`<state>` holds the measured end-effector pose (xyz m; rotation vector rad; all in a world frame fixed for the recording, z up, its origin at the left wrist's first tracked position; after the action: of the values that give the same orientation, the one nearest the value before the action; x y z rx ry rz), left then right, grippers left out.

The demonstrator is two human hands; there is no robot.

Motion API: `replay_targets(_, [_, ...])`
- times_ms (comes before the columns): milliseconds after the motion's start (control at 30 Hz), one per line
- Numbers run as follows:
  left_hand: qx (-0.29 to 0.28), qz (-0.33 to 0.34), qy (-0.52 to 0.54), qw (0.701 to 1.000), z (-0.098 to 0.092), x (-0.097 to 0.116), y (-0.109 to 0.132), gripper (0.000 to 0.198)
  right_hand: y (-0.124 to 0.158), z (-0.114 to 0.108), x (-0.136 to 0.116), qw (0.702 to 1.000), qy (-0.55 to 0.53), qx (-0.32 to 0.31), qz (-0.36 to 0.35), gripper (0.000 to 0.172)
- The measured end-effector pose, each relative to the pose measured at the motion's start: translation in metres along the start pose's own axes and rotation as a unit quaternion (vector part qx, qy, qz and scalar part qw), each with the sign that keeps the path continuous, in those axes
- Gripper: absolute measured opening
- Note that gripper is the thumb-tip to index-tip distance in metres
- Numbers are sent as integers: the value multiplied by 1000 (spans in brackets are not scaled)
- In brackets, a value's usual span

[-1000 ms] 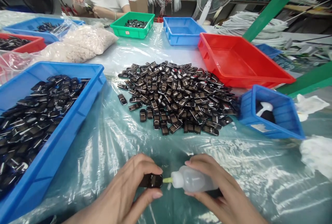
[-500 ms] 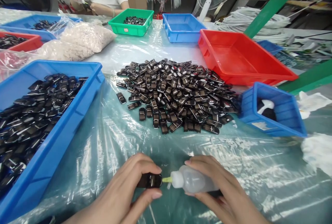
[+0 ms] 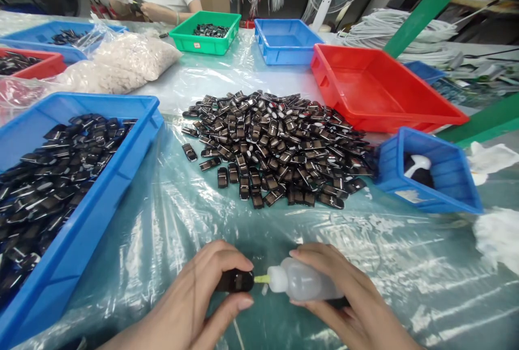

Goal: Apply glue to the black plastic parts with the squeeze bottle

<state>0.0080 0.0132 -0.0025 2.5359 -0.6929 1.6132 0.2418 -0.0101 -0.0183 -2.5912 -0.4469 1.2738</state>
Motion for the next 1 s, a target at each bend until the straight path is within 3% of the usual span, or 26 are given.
replay_targets(400, [16, 32, -45, 998, 0, -8, -1, 25, 2, -1, 1, 999, 27, -32, 2, 42])
replay_targets(567, [6, 19, -59, 998, -1, -7, -4, 20, 1, 0, 4, 999, 40, -7, -27, 43])
replay_targets(800, [-6, 4, -54, 999, -6, -5, -1, 40, 1, 0, 3, 999, 47, 4, -20, 40])
replay_targets(1000, [0, -18, -56, 998, -7, -9, -1, 33, -2, -3, 2, 1000, 28, -6, -13, 41])
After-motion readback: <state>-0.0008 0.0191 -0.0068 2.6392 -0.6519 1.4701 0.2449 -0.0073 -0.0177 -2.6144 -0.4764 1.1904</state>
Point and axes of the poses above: each hand's wrist, its own y-axis away from the middle knuckle, its own z-axis out of the palm, x = y × z, the point moved 2 cm from there along -y, towards the middle knuckle, and after that the axes turned 10 degrees about x, right-handed, at the moved point
